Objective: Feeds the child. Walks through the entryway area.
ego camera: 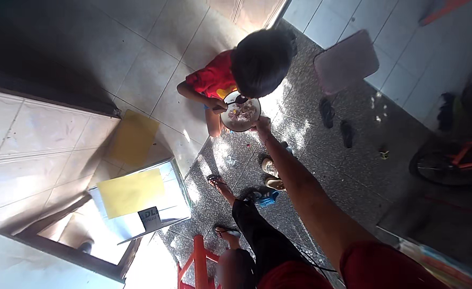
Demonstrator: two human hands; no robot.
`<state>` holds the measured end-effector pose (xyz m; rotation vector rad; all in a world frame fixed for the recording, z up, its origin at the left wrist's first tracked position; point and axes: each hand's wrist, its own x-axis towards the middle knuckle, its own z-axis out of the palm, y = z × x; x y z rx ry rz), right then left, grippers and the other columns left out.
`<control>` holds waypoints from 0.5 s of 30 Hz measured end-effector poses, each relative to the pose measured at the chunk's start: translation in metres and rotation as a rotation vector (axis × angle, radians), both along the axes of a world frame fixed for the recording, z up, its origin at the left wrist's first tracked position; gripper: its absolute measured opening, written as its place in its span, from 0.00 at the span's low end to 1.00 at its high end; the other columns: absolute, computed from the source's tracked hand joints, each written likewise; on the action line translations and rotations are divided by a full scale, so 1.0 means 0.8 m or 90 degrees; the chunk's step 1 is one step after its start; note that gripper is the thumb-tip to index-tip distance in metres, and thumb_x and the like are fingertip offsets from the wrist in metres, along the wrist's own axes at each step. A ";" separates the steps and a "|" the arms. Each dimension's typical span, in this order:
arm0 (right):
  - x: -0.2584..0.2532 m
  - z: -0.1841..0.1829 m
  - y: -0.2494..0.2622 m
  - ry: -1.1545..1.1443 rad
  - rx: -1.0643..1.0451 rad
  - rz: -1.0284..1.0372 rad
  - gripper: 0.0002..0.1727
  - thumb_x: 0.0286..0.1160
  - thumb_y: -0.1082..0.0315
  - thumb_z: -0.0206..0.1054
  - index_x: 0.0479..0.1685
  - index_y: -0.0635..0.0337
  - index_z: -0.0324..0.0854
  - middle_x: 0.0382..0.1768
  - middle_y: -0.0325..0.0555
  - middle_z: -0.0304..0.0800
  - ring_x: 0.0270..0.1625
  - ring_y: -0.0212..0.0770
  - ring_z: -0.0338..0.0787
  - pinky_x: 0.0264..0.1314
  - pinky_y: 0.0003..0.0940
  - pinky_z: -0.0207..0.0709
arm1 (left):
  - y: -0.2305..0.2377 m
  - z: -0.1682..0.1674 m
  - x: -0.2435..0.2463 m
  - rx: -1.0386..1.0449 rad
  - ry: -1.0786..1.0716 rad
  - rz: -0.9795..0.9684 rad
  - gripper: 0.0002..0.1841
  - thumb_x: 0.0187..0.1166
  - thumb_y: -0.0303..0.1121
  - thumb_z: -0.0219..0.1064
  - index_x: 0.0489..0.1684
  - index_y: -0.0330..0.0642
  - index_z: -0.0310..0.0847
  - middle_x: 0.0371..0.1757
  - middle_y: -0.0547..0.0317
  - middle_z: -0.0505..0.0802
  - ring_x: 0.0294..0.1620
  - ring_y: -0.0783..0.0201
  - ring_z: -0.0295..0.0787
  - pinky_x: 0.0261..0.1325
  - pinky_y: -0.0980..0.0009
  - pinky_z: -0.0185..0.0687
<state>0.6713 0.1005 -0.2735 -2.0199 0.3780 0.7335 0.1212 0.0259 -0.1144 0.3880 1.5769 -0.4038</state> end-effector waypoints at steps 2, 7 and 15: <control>0.000 0.003 0.001 0.001 -0.010 0.010 0.16 0.66 0.83 0.64 0.54 0.73 0.84 0.47 0.63 0.90 0.37 0.47 0.92 0.43 0.45 0.88 | 0.000 -0.002 -0.002 0.001 -0.006 -0.001 0.27 0.95 0.38 0.46 0.91 0.39 0.54 0.78 0.33 0.78 0.72 0.43 0.79 0.69 0.48 0.76; -0.003 0.009 0.004 0.008 -0.021 0.002 0.15 0.67 0.82 0.65 0.54 0.73 0.84 0.46 0.62 0.90 0.37 0.47 0.91 0.43 0.46 0.87 | 0.003 0.002 -0.001 0.003 -0.002 -0.002 0.27 0.96 0.38 0.44 0.91 0.38 0.53 0.79 0.32 0.77 0.74 0.41 0.78 0.70 0.46 0.75; -0.007 0.011 0.001 0.005 0.014 0.018 0.15 0.68 0.82 0.62 0.54 0.74 0.83 0.47 0.64 0.90 0.39 0.49 0.92 0.45 0.46 0.89 | -0.003 -0.004 -0.014 0.009 -0.017 -0.004 0.27 0.95 0.37 0.46 0.91 0.38 0.53 0.78 0.33 0.77 0.72 0.42 0.79 0.69 0.46 0.76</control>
